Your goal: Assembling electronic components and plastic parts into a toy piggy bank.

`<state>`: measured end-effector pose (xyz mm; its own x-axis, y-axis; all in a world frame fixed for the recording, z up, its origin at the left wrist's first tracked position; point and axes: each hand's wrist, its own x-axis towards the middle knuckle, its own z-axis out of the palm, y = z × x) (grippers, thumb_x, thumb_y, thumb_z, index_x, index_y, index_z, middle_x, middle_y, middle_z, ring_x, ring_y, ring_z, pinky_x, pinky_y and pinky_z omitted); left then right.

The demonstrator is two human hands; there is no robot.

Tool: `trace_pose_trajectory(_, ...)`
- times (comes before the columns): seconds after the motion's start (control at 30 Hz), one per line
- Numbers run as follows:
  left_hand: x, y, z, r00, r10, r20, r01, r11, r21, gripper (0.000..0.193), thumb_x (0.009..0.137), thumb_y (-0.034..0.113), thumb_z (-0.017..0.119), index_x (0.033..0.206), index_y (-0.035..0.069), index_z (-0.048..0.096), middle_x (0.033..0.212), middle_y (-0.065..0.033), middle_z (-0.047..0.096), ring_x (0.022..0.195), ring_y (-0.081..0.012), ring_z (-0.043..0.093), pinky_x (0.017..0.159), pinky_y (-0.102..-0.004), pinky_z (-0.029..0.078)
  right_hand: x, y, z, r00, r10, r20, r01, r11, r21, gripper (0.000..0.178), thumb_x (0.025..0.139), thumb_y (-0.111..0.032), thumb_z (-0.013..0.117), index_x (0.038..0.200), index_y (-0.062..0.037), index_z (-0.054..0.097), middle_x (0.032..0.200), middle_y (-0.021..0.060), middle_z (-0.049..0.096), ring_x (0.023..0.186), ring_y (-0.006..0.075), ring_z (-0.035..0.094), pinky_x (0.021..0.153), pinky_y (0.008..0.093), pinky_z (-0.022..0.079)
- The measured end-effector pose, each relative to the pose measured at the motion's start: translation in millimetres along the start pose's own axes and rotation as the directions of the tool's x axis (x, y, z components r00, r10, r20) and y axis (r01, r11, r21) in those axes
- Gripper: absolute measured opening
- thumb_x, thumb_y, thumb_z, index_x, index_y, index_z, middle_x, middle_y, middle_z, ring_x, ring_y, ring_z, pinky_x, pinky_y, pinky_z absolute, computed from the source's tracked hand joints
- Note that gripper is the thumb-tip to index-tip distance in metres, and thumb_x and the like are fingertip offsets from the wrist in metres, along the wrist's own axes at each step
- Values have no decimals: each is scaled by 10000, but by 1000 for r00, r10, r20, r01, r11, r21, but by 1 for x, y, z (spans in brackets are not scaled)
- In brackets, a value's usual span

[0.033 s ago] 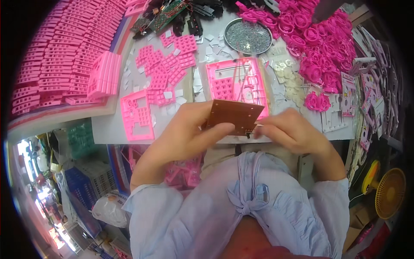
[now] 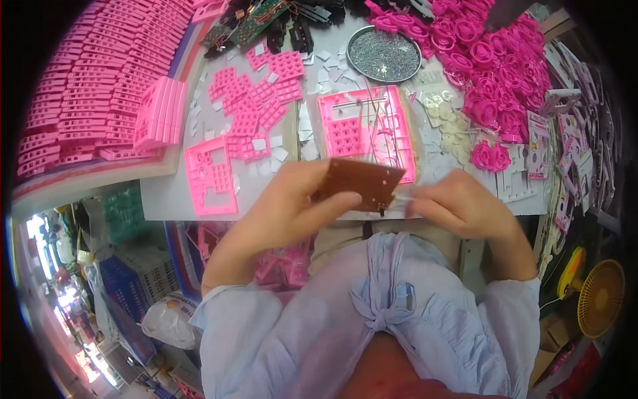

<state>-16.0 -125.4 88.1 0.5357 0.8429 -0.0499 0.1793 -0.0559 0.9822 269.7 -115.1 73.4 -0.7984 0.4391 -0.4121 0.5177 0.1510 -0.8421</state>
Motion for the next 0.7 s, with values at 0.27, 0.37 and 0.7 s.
trace_pose_trajectory(0.27,-9,-42,24,937,170,305,-259,924,281,261,909,142,668,1159,74,633,963,-108,673,916,-314,650,779,-385,506,25,-1,20,693,-531,-487,410,846,-340,407,939,-275,629,1224,15,644,1068,151,723,948,293,696,884,383,529)
trace_pose_trajectory(0.37,-20,-40,35,989,50,138,-66,992,112,312,932,66,655,1236,34,592,957,-72,665,915,-184,657,823,-337,519,39,3,36,809,-288,-513,417,896,154,337,938,-149,628,1232,16,620,1132,140,703,1015,232,672,917,355,519)
trace_pose_trajectory(0.7,-66,-73,49,930,-354,95,360,833,-421,506,939,52,640,1415,14,472,1208,-116,646,1092,-171,632,949,-302,499,115,28,-17,821,-97,-562,255,944,208,280,914,-100,655,1172,7,652,846,56,680,764,67,626,672,260,520)
